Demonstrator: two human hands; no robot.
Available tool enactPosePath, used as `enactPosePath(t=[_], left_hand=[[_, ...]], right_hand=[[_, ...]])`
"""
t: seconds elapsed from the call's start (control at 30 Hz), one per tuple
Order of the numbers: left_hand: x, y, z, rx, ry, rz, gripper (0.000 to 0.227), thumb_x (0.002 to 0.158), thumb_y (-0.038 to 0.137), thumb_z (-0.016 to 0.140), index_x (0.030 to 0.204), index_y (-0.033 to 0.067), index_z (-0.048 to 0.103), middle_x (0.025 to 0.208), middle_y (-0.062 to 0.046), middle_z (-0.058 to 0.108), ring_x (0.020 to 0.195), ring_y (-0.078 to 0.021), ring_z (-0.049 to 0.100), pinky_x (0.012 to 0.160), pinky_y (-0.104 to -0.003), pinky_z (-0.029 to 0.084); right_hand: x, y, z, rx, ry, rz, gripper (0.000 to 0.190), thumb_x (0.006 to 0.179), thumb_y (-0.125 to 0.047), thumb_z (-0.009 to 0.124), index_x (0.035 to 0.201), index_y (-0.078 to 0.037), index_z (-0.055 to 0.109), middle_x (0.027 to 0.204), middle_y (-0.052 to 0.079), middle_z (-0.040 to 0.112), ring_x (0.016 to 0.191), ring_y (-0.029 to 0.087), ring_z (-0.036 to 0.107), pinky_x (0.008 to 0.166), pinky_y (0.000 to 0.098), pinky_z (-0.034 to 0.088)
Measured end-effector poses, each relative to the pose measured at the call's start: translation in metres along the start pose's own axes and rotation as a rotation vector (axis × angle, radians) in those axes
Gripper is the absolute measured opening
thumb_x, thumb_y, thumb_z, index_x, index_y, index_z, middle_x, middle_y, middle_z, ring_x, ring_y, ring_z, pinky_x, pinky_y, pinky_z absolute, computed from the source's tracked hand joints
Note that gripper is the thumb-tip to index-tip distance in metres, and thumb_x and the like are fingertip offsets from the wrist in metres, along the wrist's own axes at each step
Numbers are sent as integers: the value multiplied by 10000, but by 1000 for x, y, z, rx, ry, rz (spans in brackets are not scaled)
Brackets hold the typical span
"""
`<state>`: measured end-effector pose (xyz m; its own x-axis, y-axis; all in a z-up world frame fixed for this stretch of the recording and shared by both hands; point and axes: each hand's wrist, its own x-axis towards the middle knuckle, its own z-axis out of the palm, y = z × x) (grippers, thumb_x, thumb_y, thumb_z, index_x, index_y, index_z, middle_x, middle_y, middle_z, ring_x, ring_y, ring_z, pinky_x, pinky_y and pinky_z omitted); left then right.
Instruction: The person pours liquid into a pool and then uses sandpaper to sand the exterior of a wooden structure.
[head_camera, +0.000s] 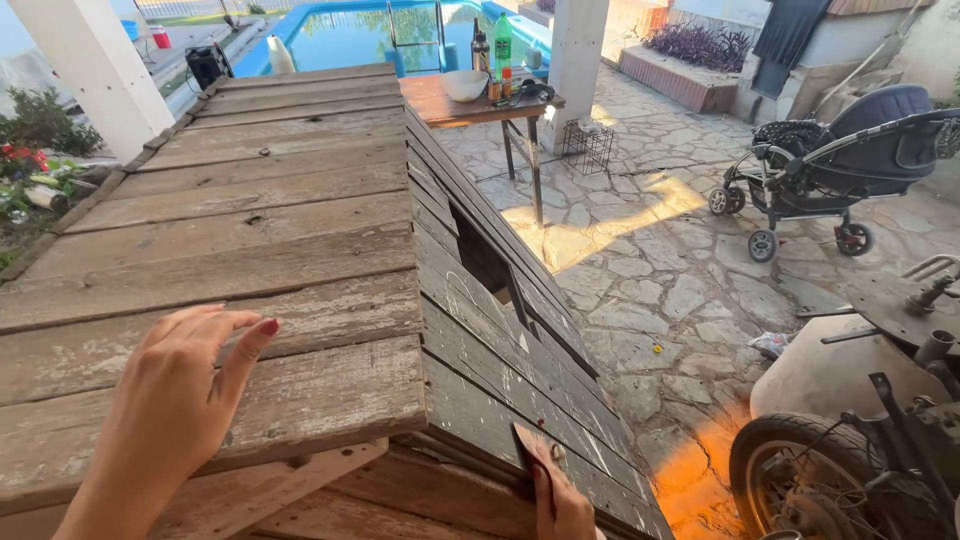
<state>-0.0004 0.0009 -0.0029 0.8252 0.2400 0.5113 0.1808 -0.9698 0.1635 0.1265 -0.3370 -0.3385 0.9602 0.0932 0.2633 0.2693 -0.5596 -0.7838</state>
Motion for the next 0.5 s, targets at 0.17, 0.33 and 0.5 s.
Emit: enactPosePath(t=[0.17,0.33,0.5], left_hand=[[-1,0,0,-17,-2,15,527,1004,463,469,1198,43,722,1183,-155,743,1282,-333,613,1077,-479,487],[0,-2,1,9,1,8,564,999,488,453,1217,36,711,1190,-153,743,1266,-330,623,1071,-474,501],[-2,1,4,18,-3,10,556,1007,485,455,1205,40,722,1184,-164,744,1256,-342,634,1066,-480,506]], right_hand=[[11,4,-3,50,-51,27,453,1006,-376,443,1353,-192,669,1393,3,682,1324,182,621,1070,317,484],[-2,22,2,9,30,-60,408,970,-406,501,1284,-282,729,1282,-71,760,1183,138,727,931,303,602],[14,-1,-19,41,-184,157,534,1011,-432,386,1448,-180,561,1359,68,693,1284,268,653,1082,368,523]])
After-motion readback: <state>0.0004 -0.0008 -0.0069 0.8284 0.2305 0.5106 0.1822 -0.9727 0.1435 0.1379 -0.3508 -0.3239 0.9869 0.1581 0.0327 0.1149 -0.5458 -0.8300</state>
